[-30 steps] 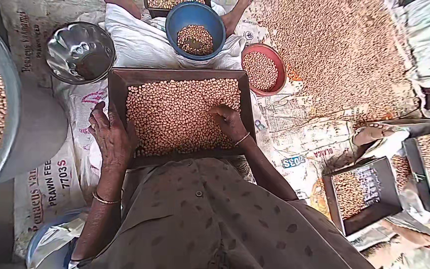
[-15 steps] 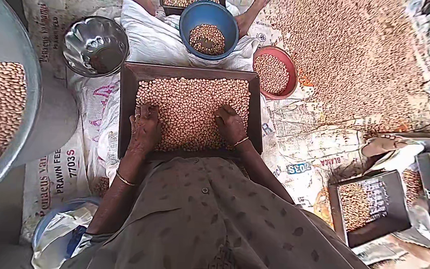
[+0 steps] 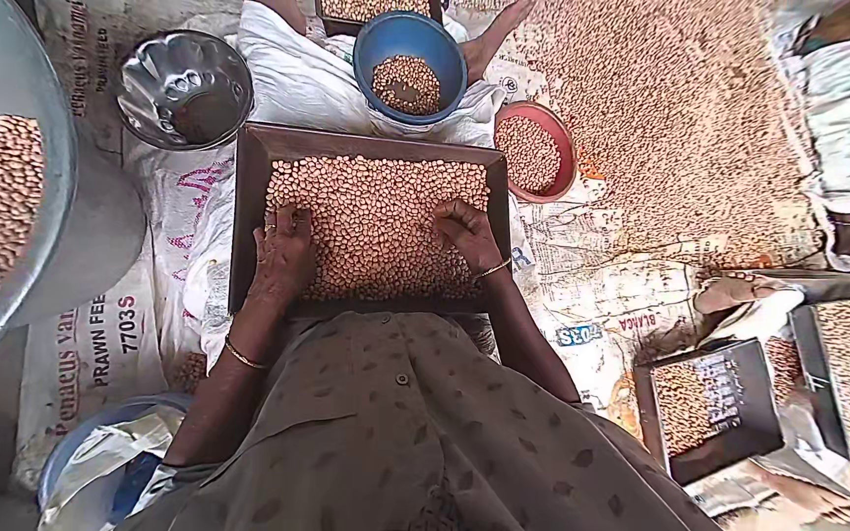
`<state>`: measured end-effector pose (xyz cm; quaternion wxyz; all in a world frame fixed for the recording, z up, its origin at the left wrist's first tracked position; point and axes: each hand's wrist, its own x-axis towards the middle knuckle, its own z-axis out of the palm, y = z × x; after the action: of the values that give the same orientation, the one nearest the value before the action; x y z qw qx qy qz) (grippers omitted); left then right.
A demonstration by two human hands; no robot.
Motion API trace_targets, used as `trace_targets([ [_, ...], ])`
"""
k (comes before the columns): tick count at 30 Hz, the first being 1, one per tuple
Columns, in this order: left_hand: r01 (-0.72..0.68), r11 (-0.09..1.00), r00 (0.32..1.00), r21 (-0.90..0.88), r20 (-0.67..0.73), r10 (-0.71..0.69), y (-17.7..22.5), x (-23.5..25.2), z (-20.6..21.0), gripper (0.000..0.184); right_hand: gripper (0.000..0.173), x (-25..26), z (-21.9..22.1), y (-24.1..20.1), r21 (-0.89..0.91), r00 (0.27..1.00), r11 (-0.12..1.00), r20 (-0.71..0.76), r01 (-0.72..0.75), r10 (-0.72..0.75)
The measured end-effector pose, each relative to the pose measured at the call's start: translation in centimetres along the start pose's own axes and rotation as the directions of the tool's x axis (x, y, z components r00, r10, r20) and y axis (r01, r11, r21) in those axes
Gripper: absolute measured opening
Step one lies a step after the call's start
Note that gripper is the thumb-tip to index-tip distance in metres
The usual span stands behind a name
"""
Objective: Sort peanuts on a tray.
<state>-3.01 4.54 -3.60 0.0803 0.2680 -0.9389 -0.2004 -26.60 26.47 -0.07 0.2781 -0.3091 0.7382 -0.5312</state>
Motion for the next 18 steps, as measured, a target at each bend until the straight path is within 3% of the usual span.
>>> trace_targets([
  [2, 0.012, 1.0, 1.0, -0.002, 0.011, -0.012, 0.0, 0.1, 0.0, 0.044, 0.025, 0.8, 0.6, 0.1, -0.275, 0.998, 0.959, 0.037, 0.062, -0.054],
  [4, 0.018, 1.0, 1.0, 0.006, 0.018, -0.018, -0.1, 0.2, 0.1, 0.043, 0.033, 1.3, 1.6, 0.0, -0.582, 0.994, 0.806, 0.06, 0.105, -0.086],
  [6, 0.019, 1.0, 1.0, 0.007, 0.022, -0.019, -0.1, 0.4, 0.0, 0.043, 0.037, 1.5, 2.8, -0.3, -0.747, 0.999, 0.664, 0.037, 0.042, -0.022],
  [9, 0.01, 1.0, 1.0, 0.011, 0.016, -0.01, -0.2, 0.5, 0.0, 0.043, 0.038, 1.4, 3.9, -0.4, -0.817, 1.0, 0.577, 0.001, 0.001, 0.001],
  [16, 0.017, 1.0, 0.999, 0.015, 0.028, -0.017, 0.0, 0.4, 0.0, 0.043, 0.032, 1.4, 4.2, -0.1, -0.845, 0.999, 0.535, -0.005, 0.017, -0.04],
  [18, 0.012, 1.0, 1.0, 0.014, 0.022, -0.012, 0.0, 0.2, 0.0, 0.043, 0.028, 1.6, 3.9, 0.1, -0.814, 0.997, 0.58, -0.01, 0.039, -0.082],
])
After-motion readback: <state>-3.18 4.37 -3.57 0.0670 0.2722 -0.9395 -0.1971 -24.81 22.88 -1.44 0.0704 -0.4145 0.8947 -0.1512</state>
